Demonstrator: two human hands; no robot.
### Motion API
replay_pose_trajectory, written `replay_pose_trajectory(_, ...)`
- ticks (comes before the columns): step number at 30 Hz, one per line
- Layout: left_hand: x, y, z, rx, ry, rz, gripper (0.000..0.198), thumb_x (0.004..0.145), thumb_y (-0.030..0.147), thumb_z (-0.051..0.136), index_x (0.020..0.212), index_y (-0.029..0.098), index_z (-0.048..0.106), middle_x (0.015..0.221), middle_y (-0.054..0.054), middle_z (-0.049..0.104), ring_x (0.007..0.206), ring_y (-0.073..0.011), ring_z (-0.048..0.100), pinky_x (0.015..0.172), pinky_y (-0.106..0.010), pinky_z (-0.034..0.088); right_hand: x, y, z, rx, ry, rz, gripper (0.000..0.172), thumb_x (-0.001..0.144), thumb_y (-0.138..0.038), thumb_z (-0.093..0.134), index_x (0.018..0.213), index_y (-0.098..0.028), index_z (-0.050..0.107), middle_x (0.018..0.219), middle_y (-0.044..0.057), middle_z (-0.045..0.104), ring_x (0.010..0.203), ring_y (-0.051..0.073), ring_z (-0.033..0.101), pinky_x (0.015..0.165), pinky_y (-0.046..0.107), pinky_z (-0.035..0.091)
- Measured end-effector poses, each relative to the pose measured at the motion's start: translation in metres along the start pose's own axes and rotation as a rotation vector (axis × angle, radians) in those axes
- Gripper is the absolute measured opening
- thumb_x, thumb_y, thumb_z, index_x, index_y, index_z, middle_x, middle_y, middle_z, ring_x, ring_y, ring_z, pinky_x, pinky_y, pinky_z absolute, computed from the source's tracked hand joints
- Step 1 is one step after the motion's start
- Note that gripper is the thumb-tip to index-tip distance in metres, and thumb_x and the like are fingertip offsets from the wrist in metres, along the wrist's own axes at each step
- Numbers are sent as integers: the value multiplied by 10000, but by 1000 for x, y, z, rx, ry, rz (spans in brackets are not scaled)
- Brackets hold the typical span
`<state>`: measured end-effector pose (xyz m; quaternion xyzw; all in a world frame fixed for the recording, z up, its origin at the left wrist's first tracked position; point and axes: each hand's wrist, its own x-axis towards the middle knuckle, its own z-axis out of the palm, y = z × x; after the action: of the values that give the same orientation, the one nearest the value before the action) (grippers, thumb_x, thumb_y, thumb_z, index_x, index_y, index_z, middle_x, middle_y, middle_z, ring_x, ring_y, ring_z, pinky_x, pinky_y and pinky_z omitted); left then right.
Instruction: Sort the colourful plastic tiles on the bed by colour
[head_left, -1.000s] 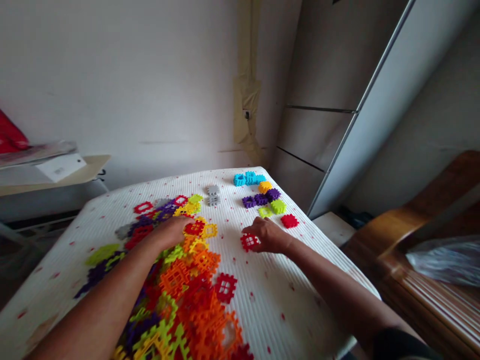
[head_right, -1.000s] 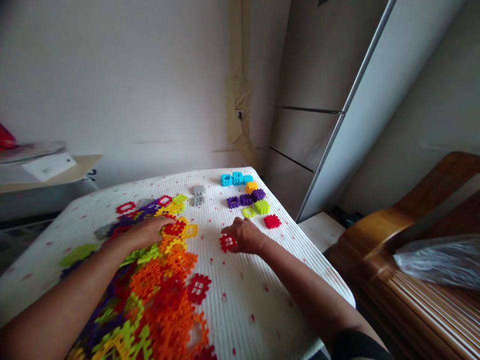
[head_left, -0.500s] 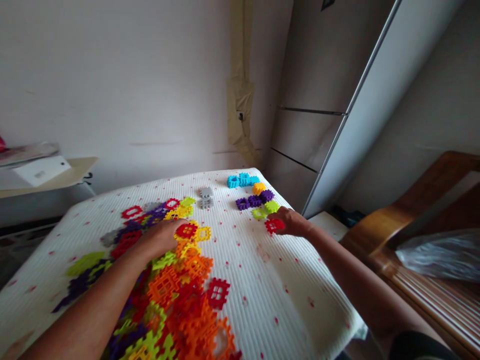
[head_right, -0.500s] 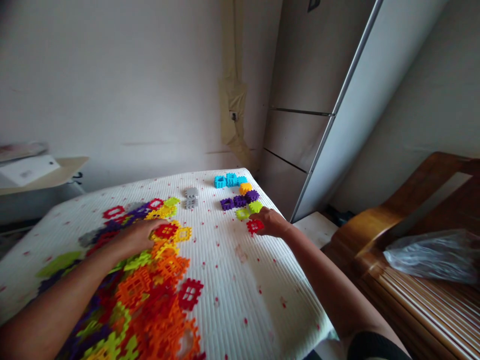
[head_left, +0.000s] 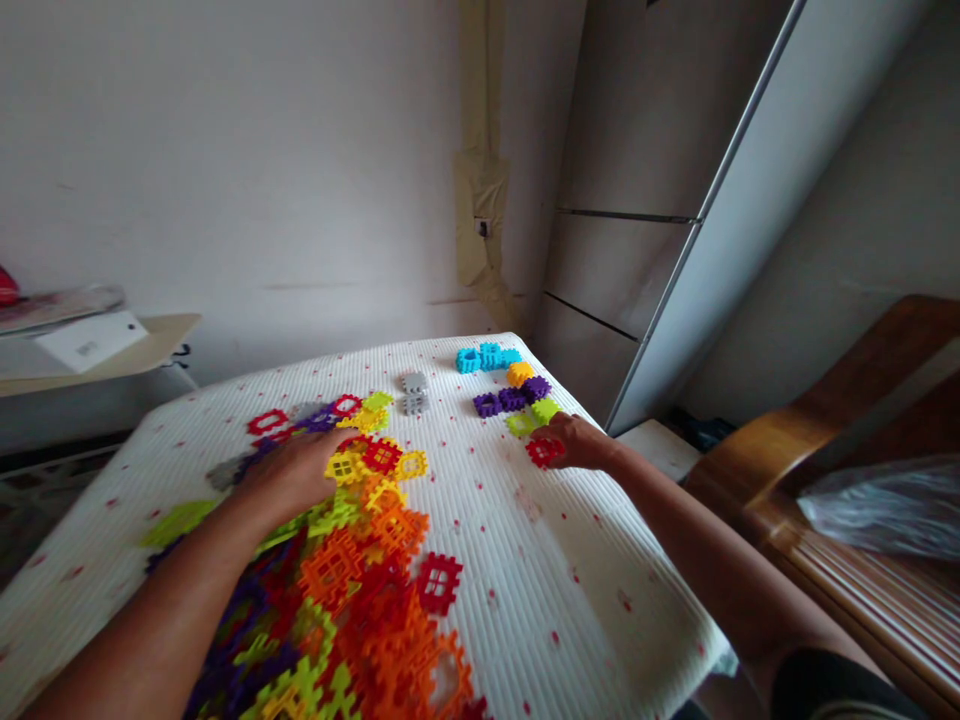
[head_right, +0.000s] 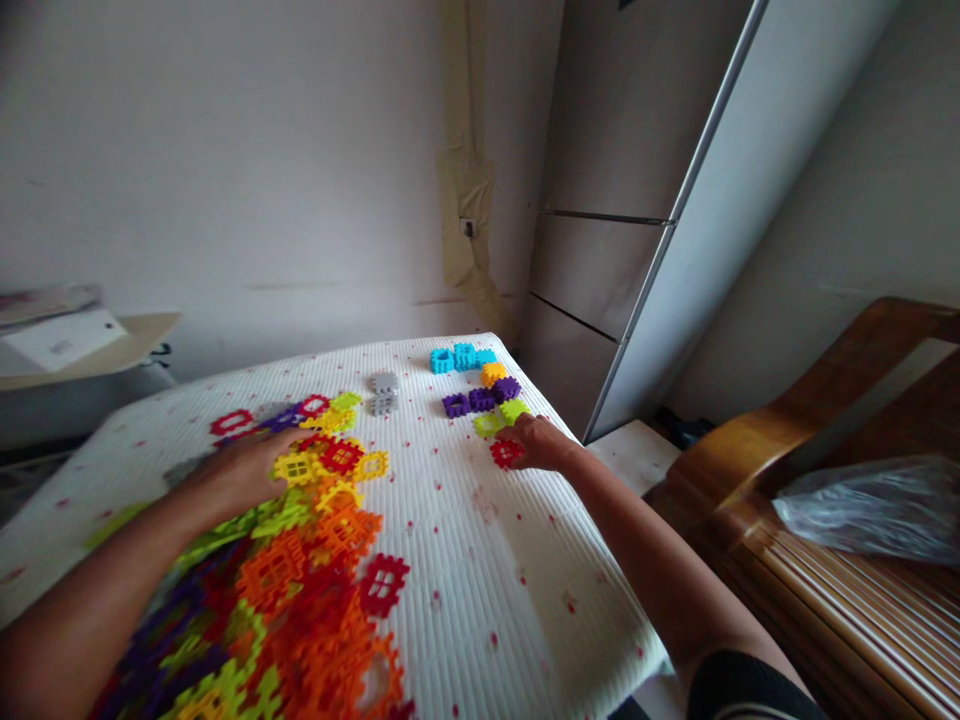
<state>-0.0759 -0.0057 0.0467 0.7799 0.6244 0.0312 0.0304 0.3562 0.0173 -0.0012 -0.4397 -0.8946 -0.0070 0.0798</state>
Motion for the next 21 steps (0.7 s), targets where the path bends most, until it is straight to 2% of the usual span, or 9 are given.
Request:
replay_pose_trajectory(5,-25,3,-11,30,152,16,593,675,127,491,1264,198,476,1193,-90,594,1082,-274,551,914,-359,420,-3,-9,-8,-21,-15,-21,435,690,-378,679,1098,-237,622,861,54,649,837,206,581,747,311,425)
replay_pose_trajectory(10,-55,22,-14,-86,258,24,589,703,154,511,1282,238,438,1231,-62,573,1113,-234,534,955,-351,408,-2,-27,-19,49,137,-85,357,752,-277,629,1100,-199,607,1017,88,652,967,224,576,842,349,437)
replay_pose_trajectory(13,-69,38,-9,-202,281,14,621,710,170,531,1308,263,392,1220,-52,578,1079,-222,559,927,-346,435,5,-56,-23,197,215,-150,324,786,-225,594,1108,-192,588,1057,89,644,983,218,575,866,365,454)
replay_pose_trajectory(17,-83,57,-1,-367,298,8,672,711,180,548,1340,289,340,1184,-41,594,1025,-199,588,895,-335,460,19,-106,-19,417,262,-237,347,794,-238,611,1133,-195,553,1079,88,631,974,203,576,836,354,489)
replay_pose_trajectory(21,-94,61,6,-369,309,-43,668,722,188,545,1349,289,336,1150,-39,612,1013,-192,592,887,-323,459,30,-139,-8,485,277,-308,318,811,-213,586,1127,-198,549,1070,90,629,971,202,573,829,367,492)
